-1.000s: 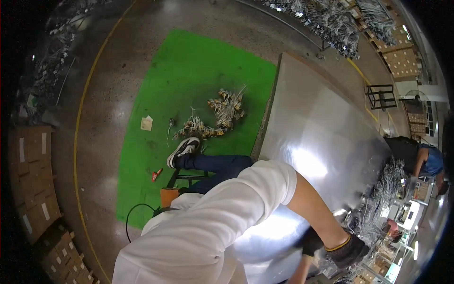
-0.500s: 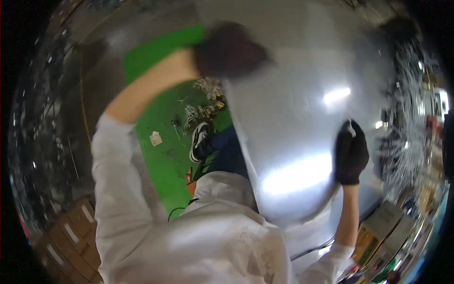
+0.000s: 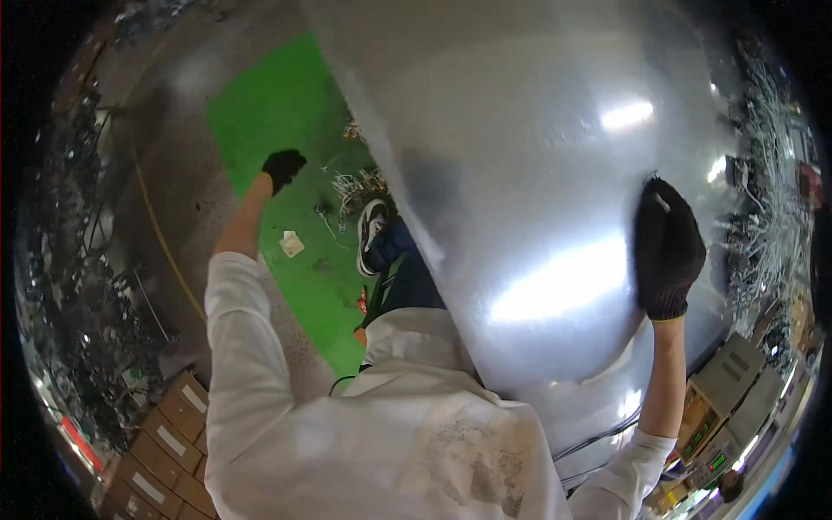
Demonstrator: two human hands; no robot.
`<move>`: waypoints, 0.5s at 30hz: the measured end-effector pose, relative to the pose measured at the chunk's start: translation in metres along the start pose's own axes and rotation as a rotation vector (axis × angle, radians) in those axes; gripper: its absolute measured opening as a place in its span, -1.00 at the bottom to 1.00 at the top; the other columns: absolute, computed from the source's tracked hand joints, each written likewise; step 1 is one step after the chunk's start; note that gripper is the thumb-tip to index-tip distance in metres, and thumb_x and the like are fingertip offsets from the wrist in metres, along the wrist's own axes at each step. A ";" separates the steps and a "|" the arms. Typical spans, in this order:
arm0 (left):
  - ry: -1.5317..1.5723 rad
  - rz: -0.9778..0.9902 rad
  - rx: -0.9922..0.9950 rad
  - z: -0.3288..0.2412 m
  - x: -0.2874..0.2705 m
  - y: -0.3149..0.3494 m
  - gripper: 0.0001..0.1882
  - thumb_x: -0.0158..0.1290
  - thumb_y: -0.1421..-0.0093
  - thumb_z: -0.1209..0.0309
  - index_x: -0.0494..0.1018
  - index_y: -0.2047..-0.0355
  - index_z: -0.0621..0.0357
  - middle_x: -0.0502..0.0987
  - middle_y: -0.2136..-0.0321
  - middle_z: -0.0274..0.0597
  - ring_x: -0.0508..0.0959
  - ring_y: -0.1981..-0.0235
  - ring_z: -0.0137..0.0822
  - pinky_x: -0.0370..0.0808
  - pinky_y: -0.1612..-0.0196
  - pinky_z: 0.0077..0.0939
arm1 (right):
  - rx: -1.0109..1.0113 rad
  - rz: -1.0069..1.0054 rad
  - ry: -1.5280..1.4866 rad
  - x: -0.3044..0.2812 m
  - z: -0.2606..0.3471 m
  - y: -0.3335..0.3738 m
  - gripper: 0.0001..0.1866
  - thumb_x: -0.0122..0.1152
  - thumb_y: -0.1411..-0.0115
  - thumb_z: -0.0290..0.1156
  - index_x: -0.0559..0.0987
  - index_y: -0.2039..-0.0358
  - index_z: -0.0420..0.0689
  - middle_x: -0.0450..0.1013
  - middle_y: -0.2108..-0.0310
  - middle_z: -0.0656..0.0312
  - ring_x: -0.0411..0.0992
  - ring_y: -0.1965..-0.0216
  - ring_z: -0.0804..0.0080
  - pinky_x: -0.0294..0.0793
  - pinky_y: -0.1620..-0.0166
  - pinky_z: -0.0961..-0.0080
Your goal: The person arranges bundles of wire harnesses with connectors onto a metal table by hand, taking them from cardboard boxes and laying them out.
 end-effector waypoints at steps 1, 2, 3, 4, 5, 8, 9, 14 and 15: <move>-0.426 0.062 0.254 0.053 -0.095 0.031 -0.55 0.04 -0.43 0.19 0.49 -0.27 0.02 0.64 0.20 -0.32 0.58 0.31 -0.35 0.58 0.24 -0.29 | -0.002 -0.018 -0.169 -0.003 -0.007 -0.002 -0.70 0.15 -0.45 -0.53 0.62 -0.13 -0.30 0.68 0.08 0.09 0.62 0.07 0.48 0.57 -0.04 0.51; -0.695 0.071 0.158 0.054 0.030 -0.034 -0.57 -0.06 -0.46 0.35 0.46 -0.30 -0.01 0.63 0.20 -0.32 0.59 0.33 -0.35 0.57 0.25 -0.28 | -0.044 0.016 0.207 -0.002 0.004 0.002 -0.71 0.15 -0.45 -0.52 0.62 -0.12 -0.31 0.67 0.04 0.09 0.62 0.04 0.47 0.56 -0.08 0.51; -0.733 0.035 0.128 0.092 0.005 -0.018 -0.57 -0.06 -0.46 0.35 0.46 -0.30 -0.01 0.63 0.20 -0.32 0.59 0.33 -0.35 0.57 0.25 -0.28 | -0.143 0.051 0.355 0.001 0.022 -0.002 -0.71 0.15 -0.45 -0.52 0.62 -0.12 -0.31 0.67 0.01 0.08 0.61 0.00 0.46 0.55 -0.12 0.51; -0.360 -0.065 0.258 0.106 -0.012 -0.011 -0.53 -0.07 -0.46 0.39 0.40 -0.35 -0.02 0.59 -0.01 -0.26 0.59 0.08 -0.30 0.54 0.02 -0.31 | -0.134 0.059 0.220 -0.004 0.021 -0.002 -0.71 0.15 -0.44 -0.54 0.63 -0.11 -0.32 0.67 -0.01 0.09 0.61 -0.02 0.44 0.54 -0.14 0.51; 0.002 -0.116 0.391 0.108 -0.024 -0.005 -0.48 -0.08 -0.45 0.42 0.33 -0.41 -0.03 0.56 -0.22 -0.20 0.58 -0.16 -0.25 0.51 -0.21 -0.34 | -0.065 0.009 0.309 -0.018 -0.002 0.003 -0.71 0.19 -0.42 -0.52 0.65 -0.10 -0.26 0.69 0.05 0.10 0.64 0.06 0.45 0.58 -0.07 0.51; -1.025 0.072 0.134 0.079 0.155 -0.032 -0.41 -0.07 -0.47 0.34 0.17 -0.48 0.04 0.28 -0.46 -0.14 0.30 -0.44 -0.22 0.30 -0.44 -0.33 | -0.207 0.012 0.450 0.008 0.036 -0.017 -0.72 0.26 -0.37 -0.45 0.68 -0.07 -0.15 0.71 0.17 0.10 0.68 0.20 0.40 0.60 0.07 0.51; -1.014 0.086 0.162 0.071 0.152 -0.028 -0.41 -0.07 -0.47 0.34 0.17 -0.48 0.05 0.28 -0.46 -0.14 0.30 -0.44 -0.21 0.30 -0.45 -0.32 | -0.211 0.013 0.471 0.006 0.036 -0.022 -0.73 0.28 -0.36 -0.42 0.69 -0.05 -0.10 0.70 0.25 0.11 0.68 0.28 0.37 0.60 0.14 0.49; -0.926 0.135 0.254 0.061 0.143 -0.016 -0.40 -0.07 -0.47 0.32 0.17 -0.48 0.06 0.30 -0.44 -0.13 0.32 -0.42 -0.19 0.29 -0.45 -0.29 | -0.256 -0.039 0.413 0.004 0.035 -0.035 -0.77 0.38 -0.26 -0.31 0.73 0.07 0.04 0.69 0.32 0.12 0.69 0.33 0.17 0.64 0.26 0.32; -0.897 0.141 0.267 0.072 0.145 -0.008 -0.40 -0.07 -0.47 0.32 0.17 -0.48 0.07 0.30 -0.44 -0.13 0.32 -0.42 -0.18 0.29 -0.45 -0.28 | -0.256 -0.037 0.406 0.008 0.036 -0.037 -0.77 0.38 -0.26 -0.31 0.73 0.07 0.04 0.69 0.32 0.12 0.69 0.33 0.17 0.64 0.26 0.32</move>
Point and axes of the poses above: each hand's wrist, its own y-axis away from the middle knuckle, its own x-axis out of the palm, z = x × y, the point moved 7 cm from there along -y, towards the middle knuckle
